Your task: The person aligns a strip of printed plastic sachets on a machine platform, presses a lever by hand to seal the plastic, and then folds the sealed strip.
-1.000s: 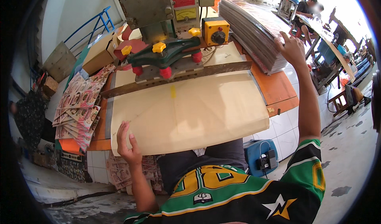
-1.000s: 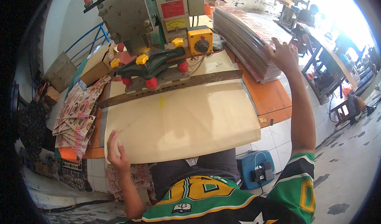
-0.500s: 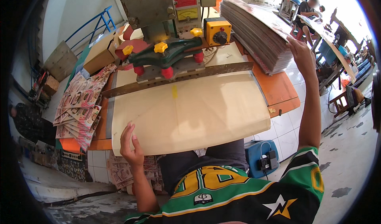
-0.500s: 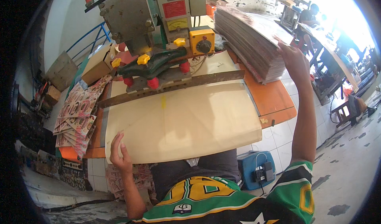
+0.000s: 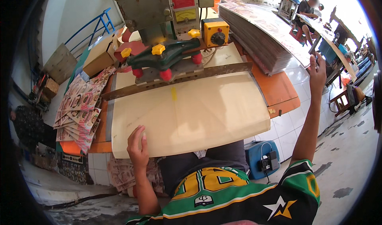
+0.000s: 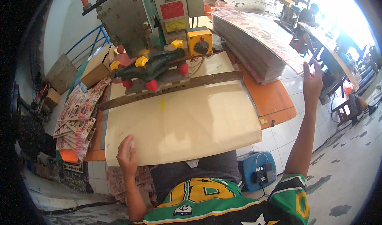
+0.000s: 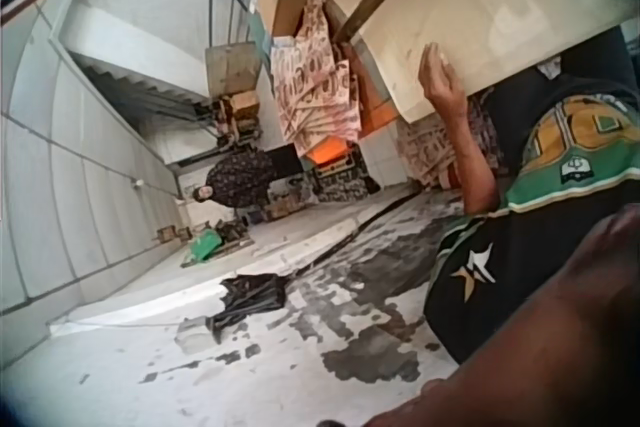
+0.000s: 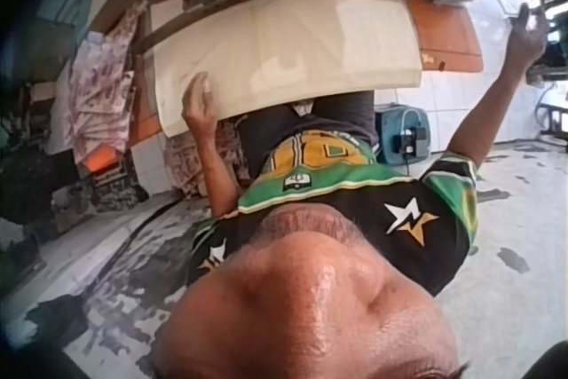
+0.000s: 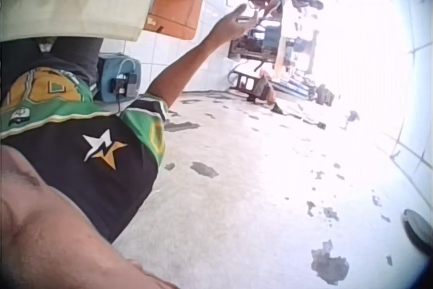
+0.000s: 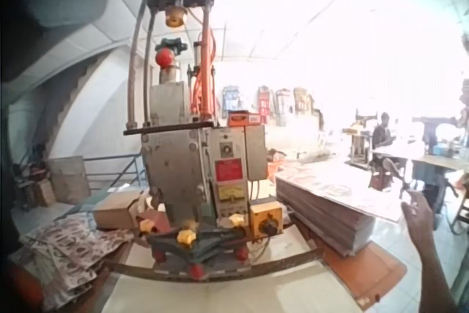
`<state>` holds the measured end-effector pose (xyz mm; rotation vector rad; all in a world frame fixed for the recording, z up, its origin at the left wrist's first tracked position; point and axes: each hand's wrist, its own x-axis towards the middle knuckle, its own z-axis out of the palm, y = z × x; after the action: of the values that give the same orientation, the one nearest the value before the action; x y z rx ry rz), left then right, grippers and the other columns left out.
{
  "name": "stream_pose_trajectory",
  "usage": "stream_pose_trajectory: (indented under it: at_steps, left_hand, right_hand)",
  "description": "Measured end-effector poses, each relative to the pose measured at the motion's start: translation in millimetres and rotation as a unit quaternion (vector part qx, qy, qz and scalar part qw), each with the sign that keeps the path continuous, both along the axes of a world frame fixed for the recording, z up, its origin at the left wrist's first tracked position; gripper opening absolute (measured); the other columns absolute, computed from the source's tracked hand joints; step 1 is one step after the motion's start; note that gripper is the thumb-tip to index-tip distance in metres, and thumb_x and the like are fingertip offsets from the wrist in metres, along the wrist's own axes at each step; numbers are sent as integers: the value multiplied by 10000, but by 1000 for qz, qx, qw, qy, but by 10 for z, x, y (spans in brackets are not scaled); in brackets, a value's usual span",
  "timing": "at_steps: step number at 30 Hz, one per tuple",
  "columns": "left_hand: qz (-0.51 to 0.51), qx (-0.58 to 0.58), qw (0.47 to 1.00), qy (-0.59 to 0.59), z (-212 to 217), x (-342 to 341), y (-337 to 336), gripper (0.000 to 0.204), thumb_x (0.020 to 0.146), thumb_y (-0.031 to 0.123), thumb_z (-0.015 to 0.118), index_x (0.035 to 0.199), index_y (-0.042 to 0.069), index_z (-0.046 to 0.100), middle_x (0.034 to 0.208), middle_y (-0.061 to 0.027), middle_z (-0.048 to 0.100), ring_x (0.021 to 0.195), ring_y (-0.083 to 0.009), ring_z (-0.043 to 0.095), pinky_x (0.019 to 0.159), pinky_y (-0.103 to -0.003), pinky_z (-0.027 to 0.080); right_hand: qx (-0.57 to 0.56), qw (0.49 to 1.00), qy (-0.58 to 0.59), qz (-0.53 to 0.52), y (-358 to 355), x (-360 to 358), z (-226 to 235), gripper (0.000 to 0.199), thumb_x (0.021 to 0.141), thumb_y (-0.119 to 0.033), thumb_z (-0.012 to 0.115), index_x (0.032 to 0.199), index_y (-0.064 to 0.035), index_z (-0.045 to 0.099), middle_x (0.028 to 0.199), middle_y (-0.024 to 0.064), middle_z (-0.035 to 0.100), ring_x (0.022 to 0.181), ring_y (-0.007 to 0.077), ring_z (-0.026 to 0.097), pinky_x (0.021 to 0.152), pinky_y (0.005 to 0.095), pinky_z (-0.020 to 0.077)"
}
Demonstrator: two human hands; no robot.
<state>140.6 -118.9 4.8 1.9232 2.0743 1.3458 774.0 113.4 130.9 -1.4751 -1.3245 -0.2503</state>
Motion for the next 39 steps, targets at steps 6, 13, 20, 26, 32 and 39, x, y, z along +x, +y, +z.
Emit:
stream_pose_trajectory:
  at_steps: [6, 13, 20, 26, 32, 39]
  left_hand:
    - [-3, -16, 1000, 3, -118, -48, 13, 273, 1028, 104, 609, 1274, 21, 695, 1283, -161, 709, 1228, -343, 652, 1046, -440, 516]
    - [-17, -18, 1000, 0, -128, -37, 62, 284, 1022, 94, 612, 1286, 25, 691, 1277, -160, 713, 1228, -342, 654, 1049, -443, 518]
    - [-13, -25, 1000, -5, -105, -50, 18, 288, 1018, 86, 610, 1288, 23, 690, 1270, -159, 717, 1223, -339, 659, 1044, -442, 521]
    - [-11, -42, 997, -57, -88, -76, 3, 305, 1043, 153, 606, 1302, 13, 687, 1244, -139, 741, 1206, -265, 677, 1063, -396, 492]
    - [-37, -13, 979, -200, 3, -47, 51, 307, 1039, 156, 628, 1287, -18, 680, 1181, -149, 759, 1180, -249, 684, 1074, -383, 478]
    - [-168, -3, 926, -338, 246, -64, 111, 483, 1088, 337, 545, 1337, -68, 625, 1180, -195, 739, 1139, -250, 685, 1001, -377, 494]
  right_hand:
    - [-105, 812, 521, 241, 81, 145, -105, 478, 978, -519, 719, 1106, -65, 636, 1081, 116, 731, 989, 192, 728, 771, 251, 596]
    - [-61, 733, 530, 422, 465, 903, -459, 273, 1031, -189, 656, 1214, 11, 637, 1128, 104, 738, 1014, 196, 728, 776, 260, 584]
    - [67, 771, 526, 353, -38, 586, -442, 393, 1032, -101, 619, 1385, 64, 569, 1336, 122, 667, 1226, 205, 649, 1058, 340, 512]
    - [193, 781, 540, 248, -410, 698, -712, 439, 1088, -196, 546, 1464, 28, 524, 1432, 128, 610, 1321, 240, 583, 1163, 398, 431]
    - [251, 733, 582, 247, -618, 1346, -1168, 464, 1097, -281, 553, 1484, -27, 525, 1464, 88, 599, 1288, 238, 599, 1044, 365, 502]
    - [170, 769, 546, 285, -790, 1132, -1212, 471, 1106, -272, 523, 1497, -11, 501, 1481, 116, 577, 1337, 243, 577, 1109, 400, 473]
